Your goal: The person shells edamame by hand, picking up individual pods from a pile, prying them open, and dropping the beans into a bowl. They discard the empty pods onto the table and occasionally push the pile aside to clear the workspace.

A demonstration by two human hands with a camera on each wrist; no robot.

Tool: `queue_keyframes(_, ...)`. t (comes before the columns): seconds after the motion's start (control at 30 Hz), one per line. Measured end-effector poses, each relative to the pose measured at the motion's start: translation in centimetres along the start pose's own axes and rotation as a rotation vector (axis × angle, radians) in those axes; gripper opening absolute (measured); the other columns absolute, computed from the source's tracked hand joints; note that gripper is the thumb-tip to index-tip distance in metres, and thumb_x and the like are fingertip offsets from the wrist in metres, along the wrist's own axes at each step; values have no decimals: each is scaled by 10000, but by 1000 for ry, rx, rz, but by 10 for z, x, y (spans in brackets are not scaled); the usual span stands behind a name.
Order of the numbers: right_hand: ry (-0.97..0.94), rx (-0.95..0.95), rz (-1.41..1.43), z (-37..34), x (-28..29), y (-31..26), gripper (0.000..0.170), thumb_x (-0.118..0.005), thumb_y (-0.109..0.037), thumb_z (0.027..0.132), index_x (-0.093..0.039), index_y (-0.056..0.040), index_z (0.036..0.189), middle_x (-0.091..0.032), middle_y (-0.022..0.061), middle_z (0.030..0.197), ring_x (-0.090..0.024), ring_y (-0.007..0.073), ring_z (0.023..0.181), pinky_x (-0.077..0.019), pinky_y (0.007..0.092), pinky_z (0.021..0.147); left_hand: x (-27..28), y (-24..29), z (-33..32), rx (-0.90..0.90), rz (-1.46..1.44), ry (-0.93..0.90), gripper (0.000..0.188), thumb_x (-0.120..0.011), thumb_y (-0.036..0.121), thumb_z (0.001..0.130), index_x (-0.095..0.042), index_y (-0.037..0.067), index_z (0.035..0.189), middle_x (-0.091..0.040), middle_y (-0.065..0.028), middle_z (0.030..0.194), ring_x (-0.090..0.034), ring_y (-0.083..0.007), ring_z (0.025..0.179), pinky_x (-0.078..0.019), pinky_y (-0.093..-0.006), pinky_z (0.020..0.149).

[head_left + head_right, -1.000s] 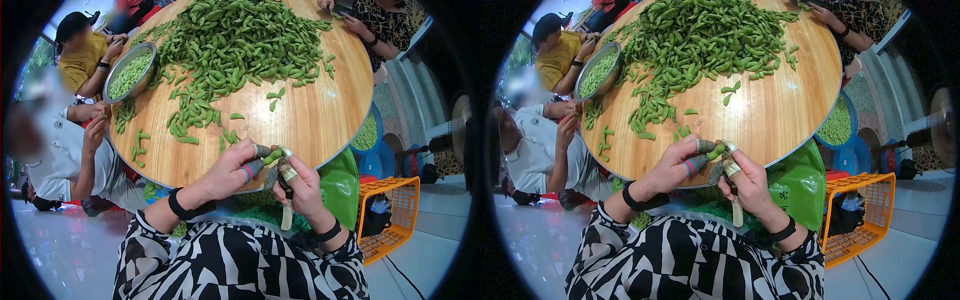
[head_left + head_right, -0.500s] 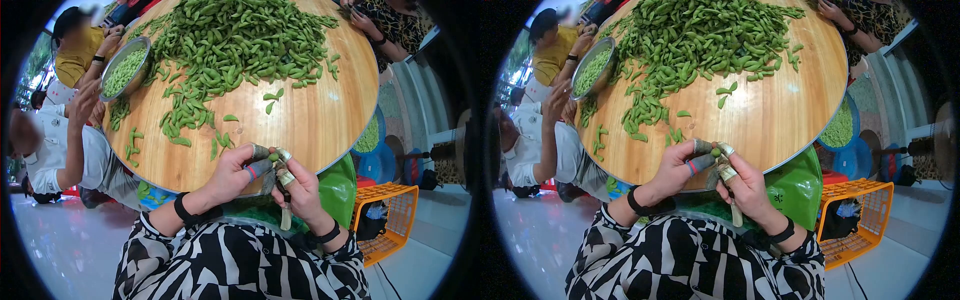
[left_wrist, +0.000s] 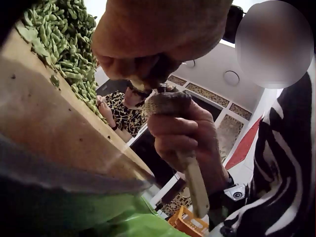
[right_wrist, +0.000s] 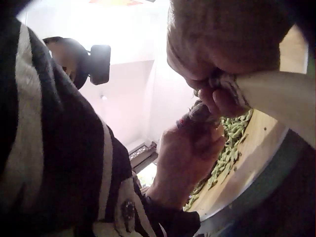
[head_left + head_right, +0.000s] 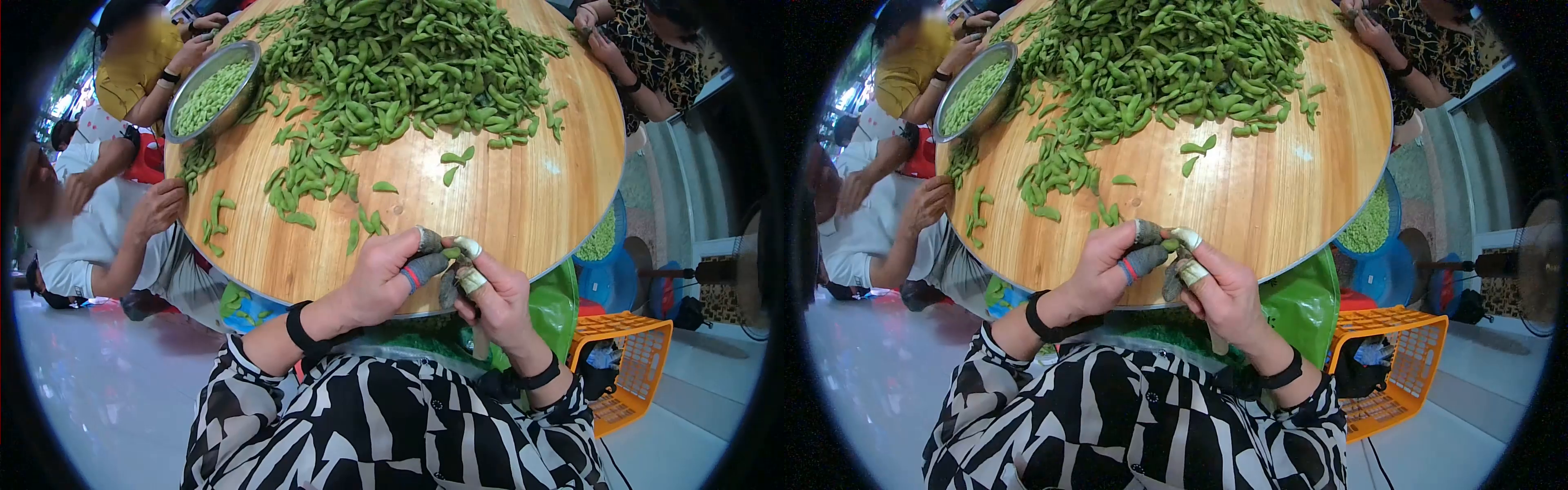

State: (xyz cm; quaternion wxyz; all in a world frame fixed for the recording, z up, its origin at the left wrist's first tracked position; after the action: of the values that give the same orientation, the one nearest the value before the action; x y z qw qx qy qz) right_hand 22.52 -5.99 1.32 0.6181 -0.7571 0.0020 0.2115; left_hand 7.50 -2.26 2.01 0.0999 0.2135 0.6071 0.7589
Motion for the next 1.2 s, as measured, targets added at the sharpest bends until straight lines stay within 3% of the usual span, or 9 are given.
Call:
queue_keyframes(0.03,-3,0,-5,-1,2,3,385,-398,-16,961,-463,22,1339,-513,4,778,-401,40,531,-324,174,477,1,2,-2,-3,-2,5,207,-606,91,902,-609,-20,1076,-607,-29,804,-543,-80,715,-442,-225,661)
queue_keyframes(0.1,6,-32,222,-2,5,10,388,-397,-10,954,-468,19,1333,-550,27,807,-415,44,537,-337,176,471,-5,2,-7,251,-417,-183,204,-599,121,912,-619,-2,1074,-600,-7,819,-520,-58,699,-424,-206,632)
queue_keyframes(0.2,6,53,93,-7,2,0,377,-397,-13,949,-486,17,1314,-567,47,808,-421,48,533,-343,175,464,-7,10,-11,316,-491,-110,168,-561,135,939,-638,11,1023,-584,24,785,-508,-58,721,-426,-218,674)
queue_keyframes(0.27,12,51,69,-10,-6,-10,381,-406,-34,954,-465,19,1327,-554,35,779,-416,45,528,-334,174,465,-1,10,-8,270,-493,-57,158,-555,151,947,-637,34,1015,-566,26,761,-479,-43,674,-399,-198,614)
queue_keyframes(0.33,53,103,-34,-13,-9,-17,389,-427,-63,960,-434,21,1340,-544,18,764,-416,43,526,-325,177,465,5,2,-11,446,-581,-73,155,-558,174,949,-630,45,995,-551,28,725,-453,-24,614,-357,-182,541)
queue_keyframes(0.37,70,83,-34,-15,-7,-13,401,-450,-101,968,-408,20,1348,-537,3,776,-414,41,524,-319,181,463,4,-3,-12,416,-581,-86,155,-565,195,948,-627,57,982,-535,33,692,-419,-11,558,-303,-173,476)
queue_keyframes(0.6,-6,103,-11,-28,-20,-6,418,-432,-161,995,-395,24,1369,-552,16,881,-421,43,523,-324,177,463,-7,0,-25,430,-650,-132,153,-627,203,912,-629,52,933,-530,33,645,-425,-15,516,-284,-168,456)
queue_keyframes(0.77,-30,108,25,-31,-27,-3,453,-394,-188,1010,-344,19,1410,-517,12,806,-421,48,522,-336,178,468,-3,9,-29,360,-420,-73,133,-651,186,894,-642,59,854,-520,52,627,-436,-10,523,-297,-169,458)
queue_keyframes(1.2,-27,77,119,-38,-35,-3,467,-377,-185,1018,-299,16,1433,-497,16,749,-422,58,510,-339,183,456,-12,6,-35,386,-552,-68,148,-615,218,929,-609,71,936,-497,65,649,-419,-9,533,-286,-168,469)
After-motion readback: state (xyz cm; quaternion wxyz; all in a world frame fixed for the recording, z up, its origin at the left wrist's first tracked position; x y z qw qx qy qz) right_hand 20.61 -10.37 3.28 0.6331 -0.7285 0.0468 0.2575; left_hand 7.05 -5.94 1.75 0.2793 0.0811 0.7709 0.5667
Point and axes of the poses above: each hand's wrist, its own z-axis towards the middle knuckle, its own x-axis out of the back of the hand, y = z × x, the point moved 5 cm from there along z, towards the middle knuckle
